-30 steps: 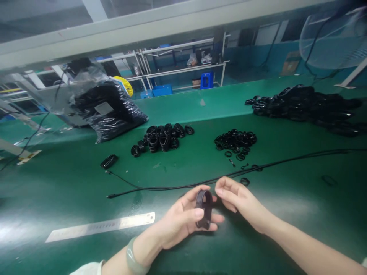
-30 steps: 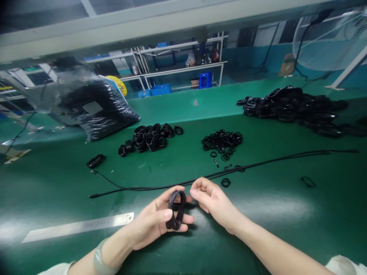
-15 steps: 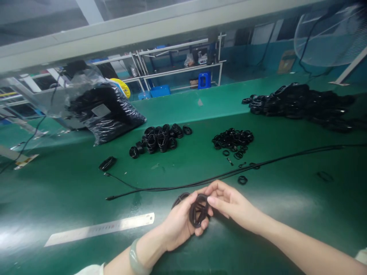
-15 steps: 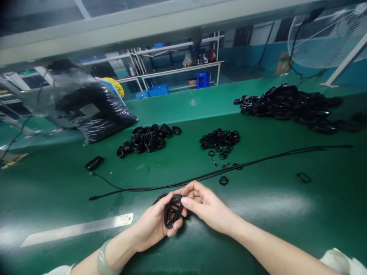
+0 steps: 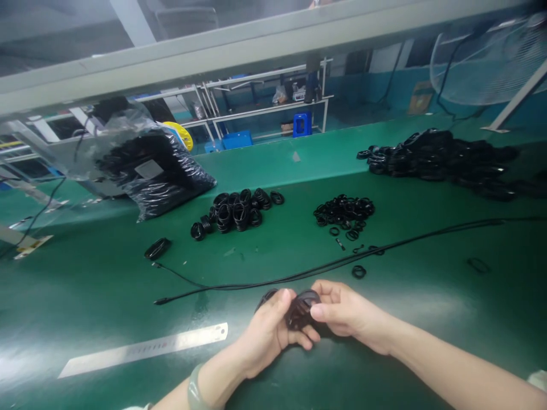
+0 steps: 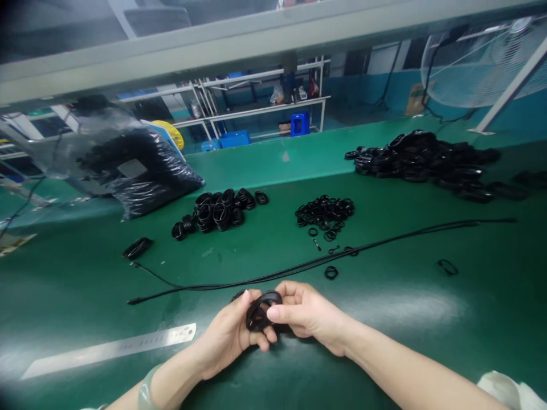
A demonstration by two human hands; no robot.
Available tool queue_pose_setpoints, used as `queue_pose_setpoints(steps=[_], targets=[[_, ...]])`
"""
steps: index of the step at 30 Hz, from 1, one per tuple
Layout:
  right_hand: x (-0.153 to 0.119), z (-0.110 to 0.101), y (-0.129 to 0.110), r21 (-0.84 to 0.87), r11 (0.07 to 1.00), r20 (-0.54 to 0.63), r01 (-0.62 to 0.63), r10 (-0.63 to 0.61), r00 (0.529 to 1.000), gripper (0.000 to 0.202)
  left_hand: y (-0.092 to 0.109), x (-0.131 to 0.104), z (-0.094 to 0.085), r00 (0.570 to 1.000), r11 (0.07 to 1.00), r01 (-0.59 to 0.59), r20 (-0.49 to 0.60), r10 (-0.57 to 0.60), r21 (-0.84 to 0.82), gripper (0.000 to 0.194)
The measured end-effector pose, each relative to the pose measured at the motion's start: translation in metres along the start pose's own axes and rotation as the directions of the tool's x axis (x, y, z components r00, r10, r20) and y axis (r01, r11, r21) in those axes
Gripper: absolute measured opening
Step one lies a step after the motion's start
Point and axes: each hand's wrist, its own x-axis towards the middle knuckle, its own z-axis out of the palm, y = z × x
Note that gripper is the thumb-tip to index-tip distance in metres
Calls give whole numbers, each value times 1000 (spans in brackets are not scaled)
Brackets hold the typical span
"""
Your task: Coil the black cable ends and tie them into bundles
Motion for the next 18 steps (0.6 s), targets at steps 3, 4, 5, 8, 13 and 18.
queue_pose_setpoints(steps=[3,4,5,8,13,18], targets=[[-3,-1,-7,66,998,-1,-4,4,1000,44,3,-2,-1,996,997,-78,-38,77,-28,32],[-4,-1,-8,62,998,4,-3,3,1000,43,4,-3,-1,995,995,-96,-42,95,-30,31],[-5,-2,-9,38,999,13,5,-5,1000,40,5,-4,0,993,994,-110,-45,109,-28,30],[-6,-2,-6,-75,994,28,79,-77,997,33,7,-5,0,988,991,-133,-73,133,-8,30],[-5,8,6,-157,977,-43,141,-150,988,27,4,-6,-2,983,984,-171,-51,174,58,63],[-5,15,9,-215,967,-71,133,-151,986,27,-1,-4,-5,972,958,-211,-64,227,195,76]])
